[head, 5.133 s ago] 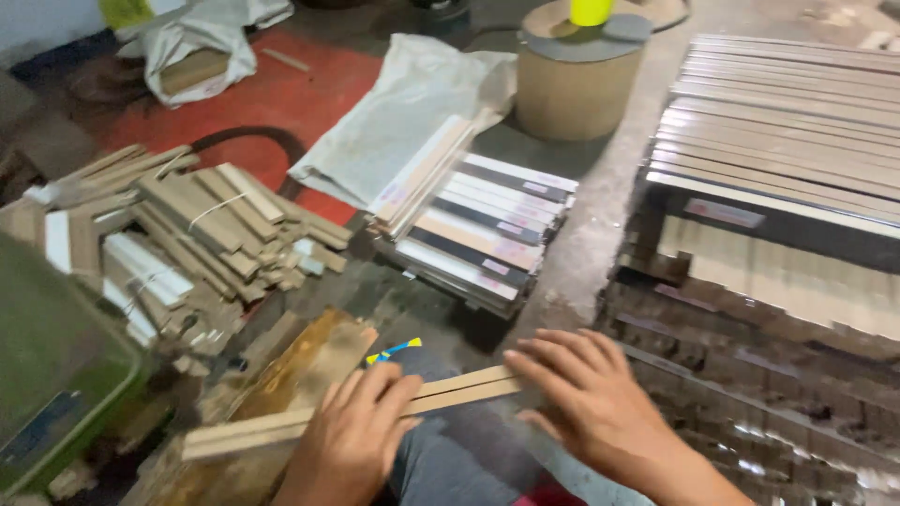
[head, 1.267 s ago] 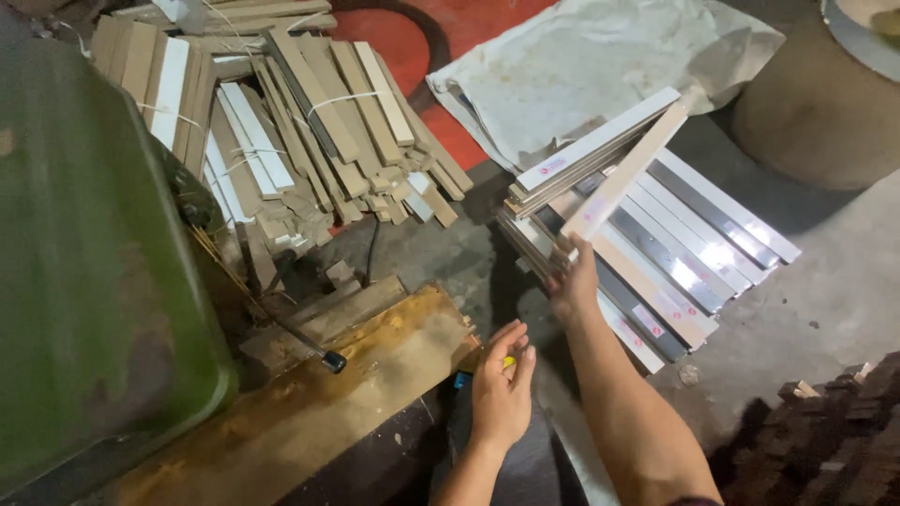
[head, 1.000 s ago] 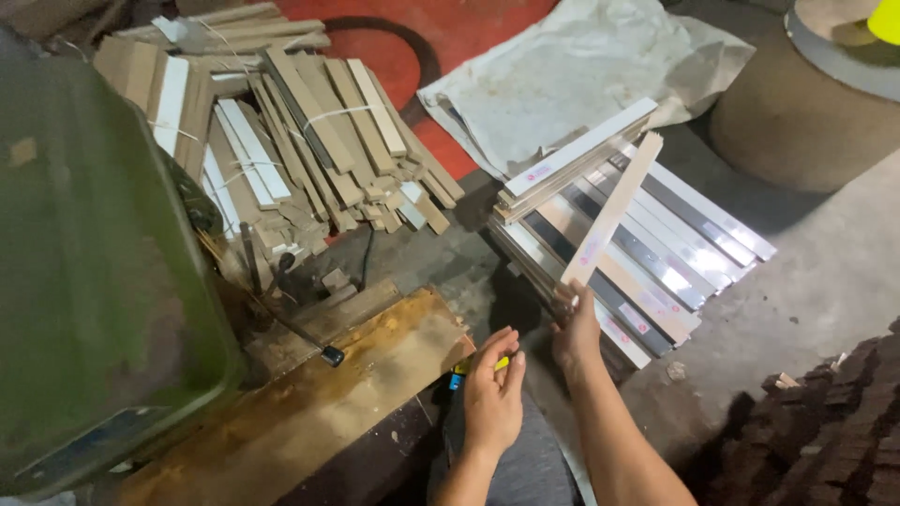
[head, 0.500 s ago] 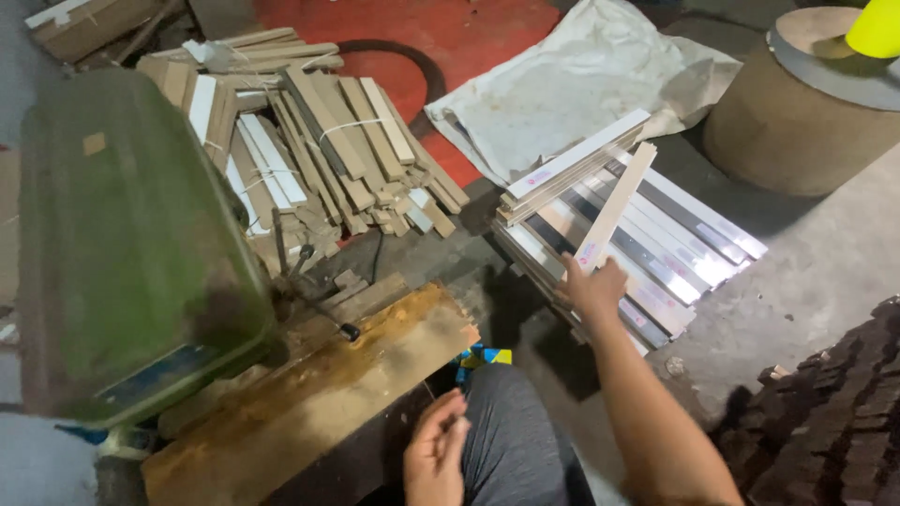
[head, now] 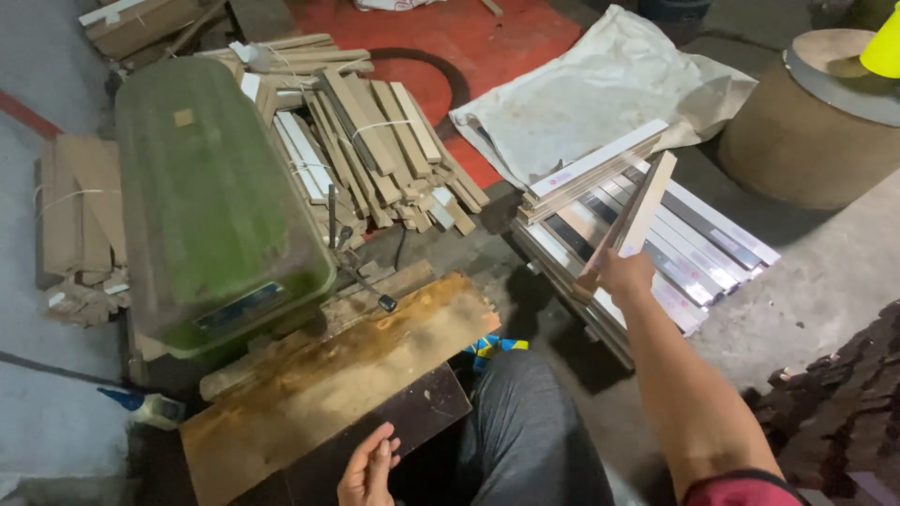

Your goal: Operating an industrial punch machine to process wooden slats, including picking, positioning, and stacking.

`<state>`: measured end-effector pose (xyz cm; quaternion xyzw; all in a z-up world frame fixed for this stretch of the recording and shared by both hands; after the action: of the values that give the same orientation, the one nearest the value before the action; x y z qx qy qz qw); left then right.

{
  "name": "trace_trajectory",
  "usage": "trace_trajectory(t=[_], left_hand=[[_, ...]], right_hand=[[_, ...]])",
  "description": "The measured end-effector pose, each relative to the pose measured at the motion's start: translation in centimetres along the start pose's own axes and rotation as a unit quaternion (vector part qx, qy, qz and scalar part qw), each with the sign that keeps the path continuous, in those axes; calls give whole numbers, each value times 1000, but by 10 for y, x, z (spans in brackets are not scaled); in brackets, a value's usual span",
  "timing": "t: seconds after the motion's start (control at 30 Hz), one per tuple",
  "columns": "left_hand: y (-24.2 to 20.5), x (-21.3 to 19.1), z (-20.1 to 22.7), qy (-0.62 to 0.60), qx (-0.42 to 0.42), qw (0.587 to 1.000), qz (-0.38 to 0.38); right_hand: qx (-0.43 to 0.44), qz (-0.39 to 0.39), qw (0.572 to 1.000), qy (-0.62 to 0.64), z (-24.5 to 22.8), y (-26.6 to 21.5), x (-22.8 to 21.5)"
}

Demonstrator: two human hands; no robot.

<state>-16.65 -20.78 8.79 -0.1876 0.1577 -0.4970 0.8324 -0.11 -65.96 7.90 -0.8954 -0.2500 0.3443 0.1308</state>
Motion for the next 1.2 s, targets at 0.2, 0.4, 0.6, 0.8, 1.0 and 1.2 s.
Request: trace_trajectory(t=[0.2,0.4,0.6,0.8,1.0,1.2], left_hand=[[22,7,-44,-36,72,992,-96],[-27,46,15,20,142,947,-286],[-82,50,91,116,340,871,-336],[-79,12,102,135,453,842,-259],[-53,-46,102,246,341,842,-337],[-40,-78,99,321,219,829,-401]], right_hand=[[-125,-53,979,153,12,-117,-50],[-263,-88,931,236,61,-234,-46],[-439,-192,823,306,130,-318,2],[-516,-322,762,224,147,-343,3],[-479,-352,733,331,80,-259,-15],[-358,-383,781,341,28,-250,-34]])
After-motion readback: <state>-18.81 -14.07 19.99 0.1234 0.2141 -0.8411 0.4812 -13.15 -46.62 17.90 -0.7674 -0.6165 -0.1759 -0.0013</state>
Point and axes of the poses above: each hand's wrist, its own y-axis towards the middle knuckle, its own x-axis out of the palm, z = x × y, the point moved 2 cm from there along y, towards the middle knuckle, and after that the axes turned 3 degrees about z, right-handed, at the moved point
